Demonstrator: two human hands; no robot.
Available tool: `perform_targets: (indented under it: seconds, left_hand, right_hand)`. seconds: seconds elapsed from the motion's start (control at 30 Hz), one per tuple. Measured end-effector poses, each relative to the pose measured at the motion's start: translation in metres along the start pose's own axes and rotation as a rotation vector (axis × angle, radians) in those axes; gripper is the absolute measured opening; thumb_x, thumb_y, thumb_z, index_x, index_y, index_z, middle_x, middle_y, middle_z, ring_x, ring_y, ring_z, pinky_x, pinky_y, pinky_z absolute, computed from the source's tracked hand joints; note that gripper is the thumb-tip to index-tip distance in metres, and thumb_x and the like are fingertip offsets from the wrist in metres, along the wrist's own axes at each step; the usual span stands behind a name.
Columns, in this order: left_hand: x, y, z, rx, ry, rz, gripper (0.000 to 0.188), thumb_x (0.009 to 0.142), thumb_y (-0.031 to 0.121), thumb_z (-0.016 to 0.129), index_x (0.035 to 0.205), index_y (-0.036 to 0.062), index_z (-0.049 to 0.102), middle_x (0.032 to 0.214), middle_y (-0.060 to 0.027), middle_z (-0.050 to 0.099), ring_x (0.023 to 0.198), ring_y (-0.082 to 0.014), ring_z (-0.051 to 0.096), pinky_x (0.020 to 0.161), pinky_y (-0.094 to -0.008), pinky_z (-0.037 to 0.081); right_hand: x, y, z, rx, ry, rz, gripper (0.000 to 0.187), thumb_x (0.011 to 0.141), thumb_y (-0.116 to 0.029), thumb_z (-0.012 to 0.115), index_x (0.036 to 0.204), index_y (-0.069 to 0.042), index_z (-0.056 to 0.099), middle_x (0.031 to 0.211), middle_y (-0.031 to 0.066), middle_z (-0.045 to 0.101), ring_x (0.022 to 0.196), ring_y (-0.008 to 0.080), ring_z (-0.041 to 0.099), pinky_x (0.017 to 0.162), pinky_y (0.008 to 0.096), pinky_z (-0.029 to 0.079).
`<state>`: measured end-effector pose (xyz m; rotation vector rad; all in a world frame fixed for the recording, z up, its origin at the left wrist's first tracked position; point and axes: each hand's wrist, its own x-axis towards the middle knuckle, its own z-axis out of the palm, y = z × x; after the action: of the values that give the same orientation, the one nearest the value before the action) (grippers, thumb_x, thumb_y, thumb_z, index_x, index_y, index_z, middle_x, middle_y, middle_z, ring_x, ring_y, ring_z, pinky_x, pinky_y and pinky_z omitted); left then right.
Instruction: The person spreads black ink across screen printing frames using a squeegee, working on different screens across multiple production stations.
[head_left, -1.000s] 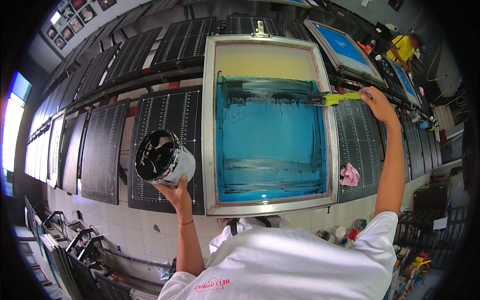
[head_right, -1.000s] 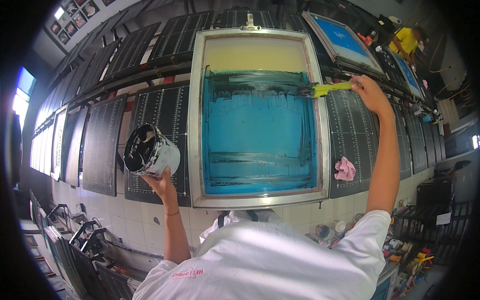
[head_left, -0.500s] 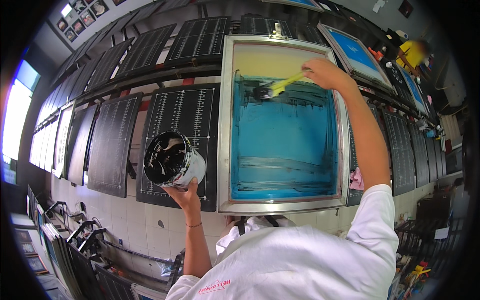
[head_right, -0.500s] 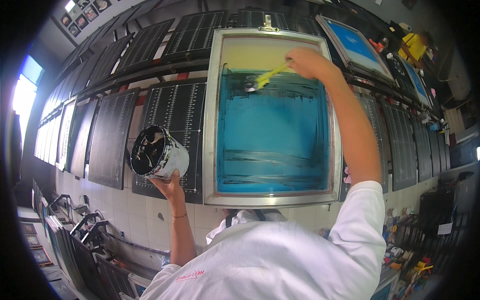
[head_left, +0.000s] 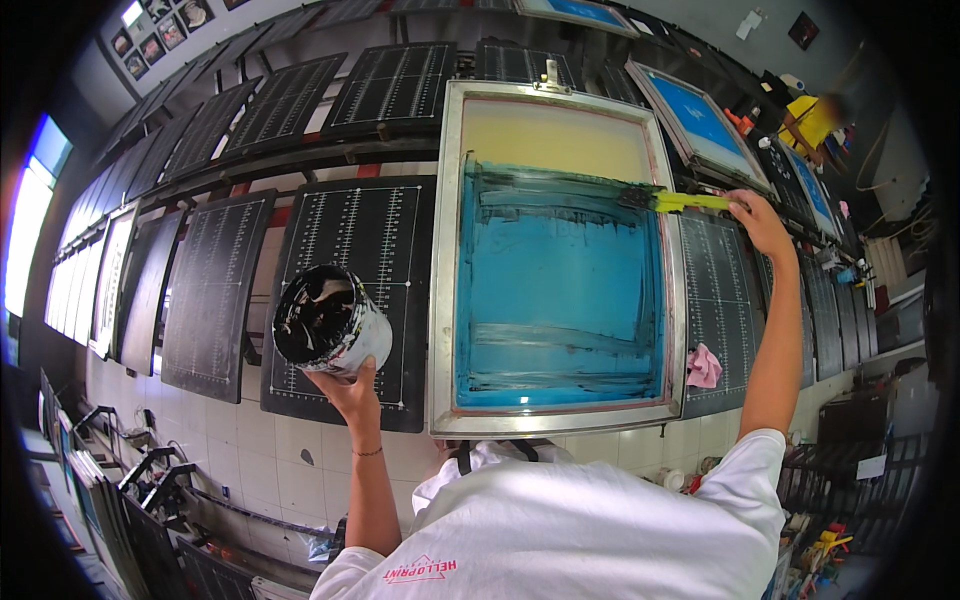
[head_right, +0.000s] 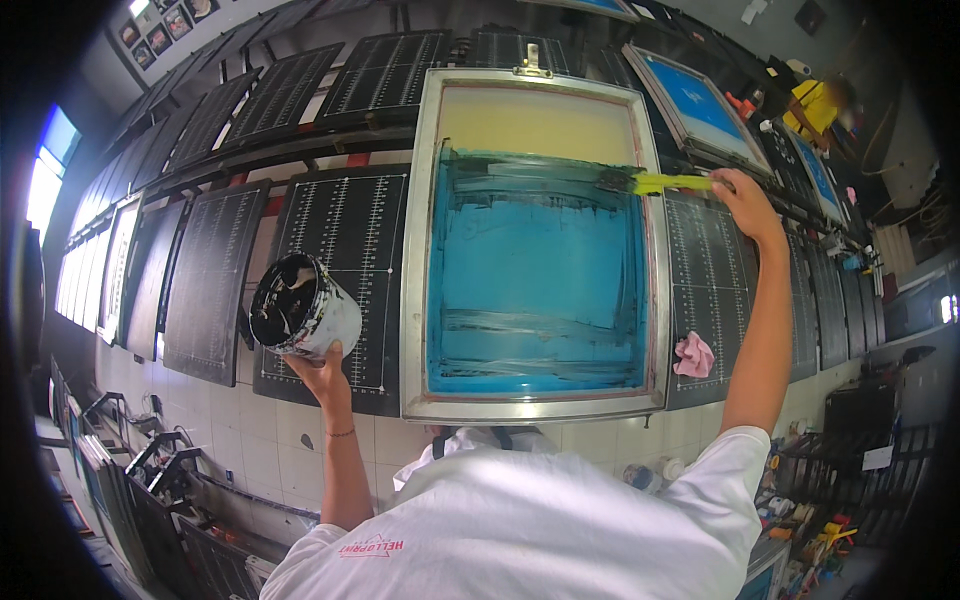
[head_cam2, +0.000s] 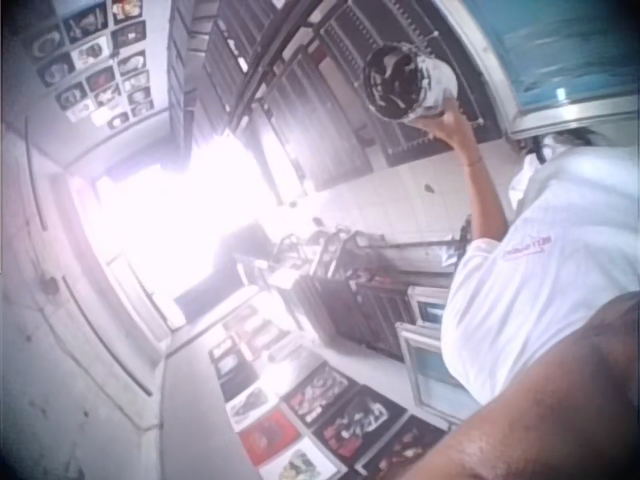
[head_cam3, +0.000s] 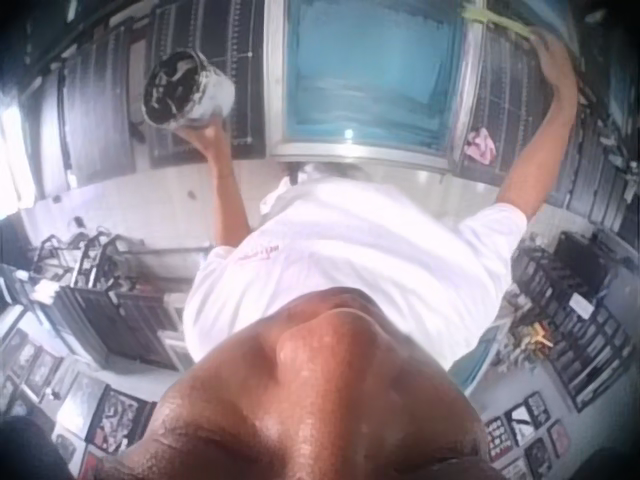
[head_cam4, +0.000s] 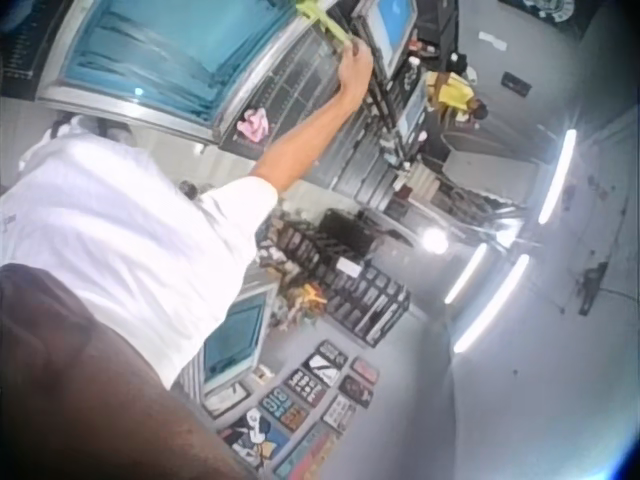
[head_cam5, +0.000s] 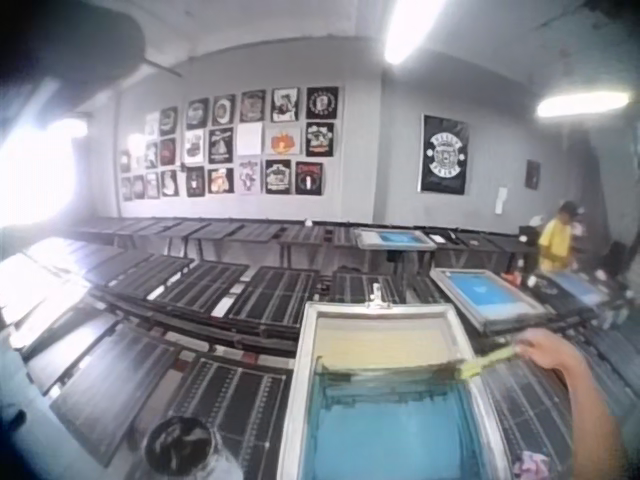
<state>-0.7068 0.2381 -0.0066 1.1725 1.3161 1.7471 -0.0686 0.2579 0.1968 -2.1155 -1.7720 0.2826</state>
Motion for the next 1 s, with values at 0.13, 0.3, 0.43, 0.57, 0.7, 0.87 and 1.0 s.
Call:
perform_targets:
  seconds: [0.13, 0.3, 0.43, 0.57, 0.7, 0.87, 1.0]
  left_hand:
    - [0.0, 0.004, 0.01, 0.023, -0.033, 0.018, 0.092, 0.079, -0.002, 0.071, 0.152, 0.0042, 0.016, 0.146, -0.0142, 0.035, 0.135, -0.0267, 0.036, 0.115, -0.0393, 0.03]
    - [0.011, 0.018, 0.033, 0.109, -0.169, 0.038, 0.099, 0.067, 0.006, 0.079, 0.147, 0.0019, 0.023, 0.135, -0.0134, 0.037, 0.127, -0.0255, 0.04, 0.111, -0.038, 0.033]
    - [0.032, 0.051, 0.094, 0.317, -0.342, 0.207, 0.1, 0.061, 0.019, 0.089, 0.141, 0.0018, 0.032, 0.13, -0.0158, 0.04, 0.123, -0.0303, 0.041, 0.108, -0.0426, 0.034]
    - [0.045, 0.064, 0.141, 0.423, -0.422, 0.493, 0.104, 0.057, 0.024, 0.091, 0.141, 0.0021, 0.034, 0.131, -0.0169, 0.047, 0.123, -0.0357, 0.04, 0.106, -0.0455, 0.033]
    - [0.05, 0.06, 0.16, 0.38, -0.394, 0.616, 0.11, 0.056, 0.024, 0.092, 0.144, 0.0042, 0.029, 0.137, -0.018, 0.045, 0.127, -0.0365, 0.039, 0.109, -0.0469, 0.032]
    - [0.06, 0.046, 0.156, 0.384, -0.266, 0.829, 0.111, 0.056, 0.026, 0.092, 0.144, 0.0032, 0.028, 0.14, -0.0189, 0.044, 0.129, -0.037, 0.038, 0.109, -0.0483, 0.031]
    - [0.054, 0.031, 0.146, 0.432, -0.209, 0.583, 0.109, 0.059, 0.028, 0.092, 0.143, -0.002, 0.029, 0.137, -0.017, 0.041, 0.129, -0.0349, 0.036, 0.11, -0.0462, 0.029]
  right_hand:
    - [-0.011, 0.029, 0.008, 0.031, 0.015, 0.013, 0.03, 0.098, -0.017, 0.057, 0.12, 0.003, 0.061, 0.11, 0.0132, 0.063, 0.101, 0.0229, 0.059, 0.089, 0.0337, 0.045]
    - [-0.022, -0.01, -0.003, 0.258, 0.026, 0.132, 0.03, 0.1, -0.02, 0.057, 0.121, 0.0, 0.063, 0.091, 0.0017, 0.06, 0.076, 0.0105, 0.049, 0.07, 0.0247, 0.04]
    - [-0.028, -0.039, -0.015, 0.465, 0.043, 0.007, 0.038, 0.103, -0.029, 0.054, 0.125, 0.001, 0.06, 0.077, -0.0054, 0.043, 0.068, 0.0059, 0.038, 0.063, 0.0226, 0.035]
    - [-0.041, -0.103, -0.02, 0.723, -0.058, 0.04, 0.035, 0.103, -0.03, 0.054, 0.118, 0.001, 0.062, 0.076, -0.0051, 0.046, 0.066, 0.0032, 0.037, 0.057, 0.0202, 0.034]
    - [-0.06, -0.171, -0.015, 0.783, -0.229, 0.217, 0.038, 0.102, -0.033, 0.054, 0.098, 0.002, 0.068, 0.066, -0.0081, 0.041, 0.057, 0.0012, 0.032, 0.047, 0.0195, 0.027]
    - [-0.069, -0.184, -0.004, 0.577, -0.302, 0.417, 0.042, 0.1, -0.037, 0.054, 0.082, -0.001, 0.069, 0.061, -0.0088, 0.036, 0.054, 0.0014, 0.028, 0.043, 0.0202, 0.02]
    - [-0.078, -0.142, -0.022, 0.539, -0.097, 0.358, 0.041, 0.1, -0.039, 0.055, 0.085, -0.004, 0.07, 0.066, -0.0086, 0.038, 0.06, 0.0017, 0.031, 0.048, 0.019, 0.021]
